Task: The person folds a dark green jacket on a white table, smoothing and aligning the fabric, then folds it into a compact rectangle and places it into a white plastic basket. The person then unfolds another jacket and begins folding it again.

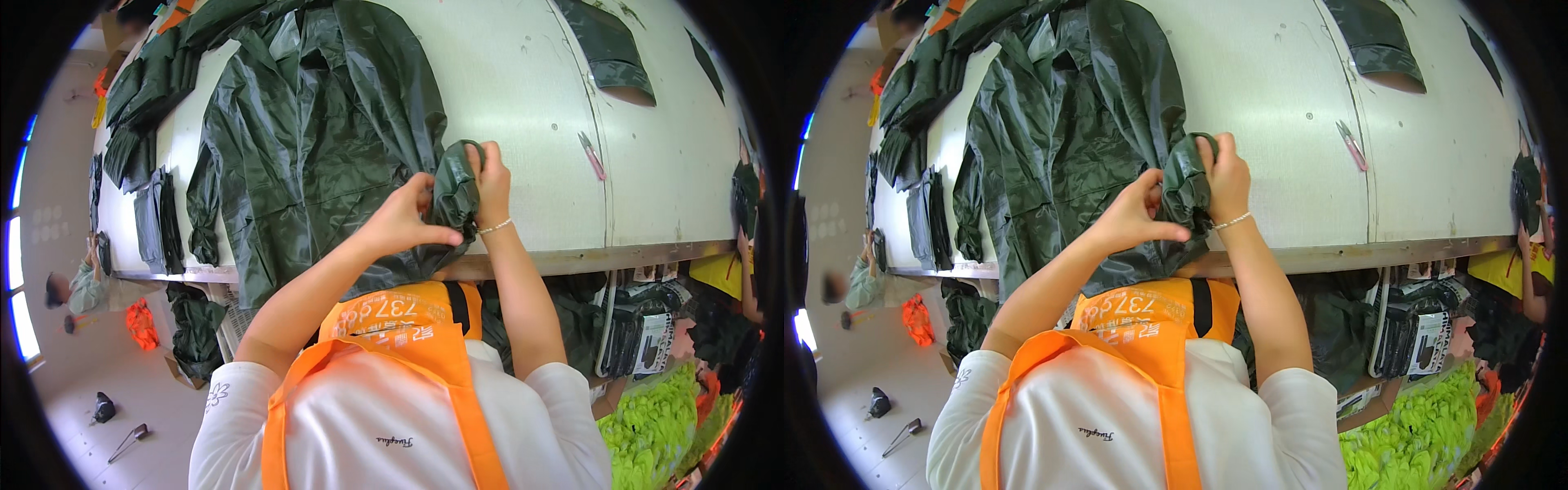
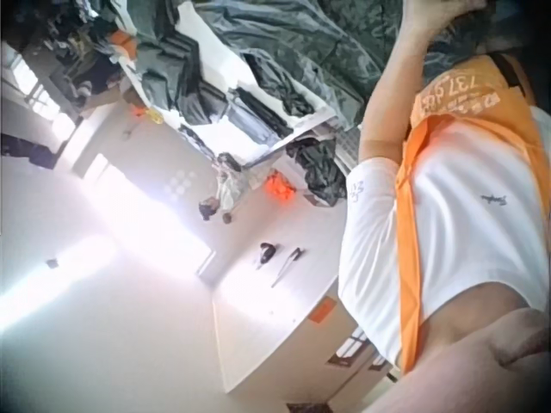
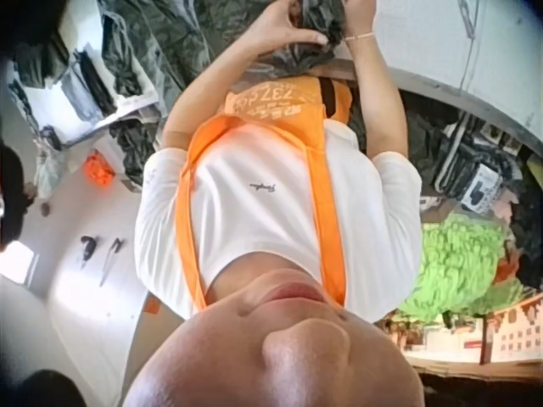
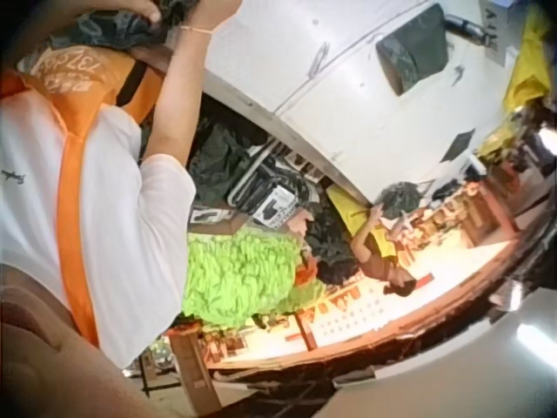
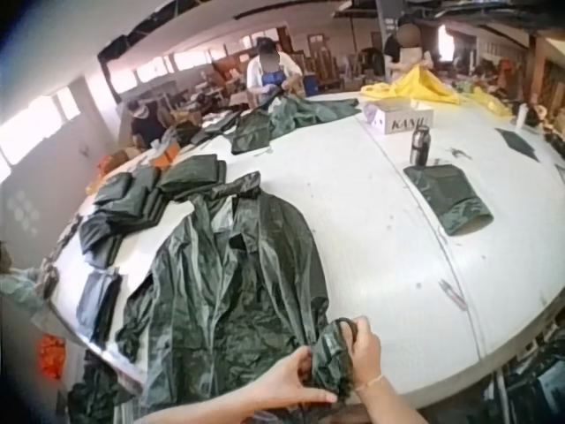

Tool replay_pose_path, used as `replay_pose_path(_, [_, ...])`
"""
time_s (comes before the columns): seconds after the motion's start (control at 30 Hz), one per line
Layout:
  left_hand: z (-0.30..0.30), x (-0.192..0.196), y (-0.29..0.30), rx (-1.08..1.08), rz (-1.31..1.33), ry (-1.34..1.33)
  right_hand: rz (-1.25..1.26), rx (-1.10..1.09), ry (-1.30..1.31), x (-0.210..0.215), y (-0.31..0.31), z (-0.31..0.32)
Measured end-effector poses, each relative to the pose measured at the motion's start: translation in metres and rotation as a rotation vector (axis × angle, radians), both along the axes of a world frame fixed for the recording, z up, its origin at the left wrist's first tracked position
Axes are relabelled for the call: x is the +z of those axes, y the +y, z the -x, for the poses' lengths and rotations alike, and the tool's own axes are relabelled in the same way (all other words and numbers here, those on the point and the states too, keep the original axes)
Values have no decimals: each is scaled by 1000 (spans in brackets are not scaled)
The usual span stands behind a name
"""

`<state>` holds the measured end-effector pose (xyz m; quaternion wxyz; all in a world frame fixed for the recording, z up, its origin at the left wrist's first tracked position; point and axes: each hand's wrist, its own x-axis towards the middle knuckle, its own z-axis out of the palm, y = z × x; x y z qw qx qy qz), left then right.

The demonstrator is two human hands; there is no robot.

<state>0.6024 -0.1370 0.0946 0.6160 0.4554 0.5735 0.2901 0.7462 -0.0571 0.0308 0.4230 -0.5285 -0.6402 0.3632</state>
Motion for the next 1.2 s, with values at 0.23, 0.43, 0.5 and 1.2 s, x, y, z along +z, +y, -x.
replay_pose_path(0.23, [43,-33,46,568,-288,713,301,596,48,96,-71,5])
replay_pose_path(0.43, [-12,13,-6,235,-636,480,26,-6,64,36,-22,-50])
replay_pose_path(0.5, [-12,14,-22,247,-674,592,90,-217,167,30,-5,-88])
replay_pose_path(1.2, [-1,14,-21,483,-316,245,384,-30,340,79,-72,-41])
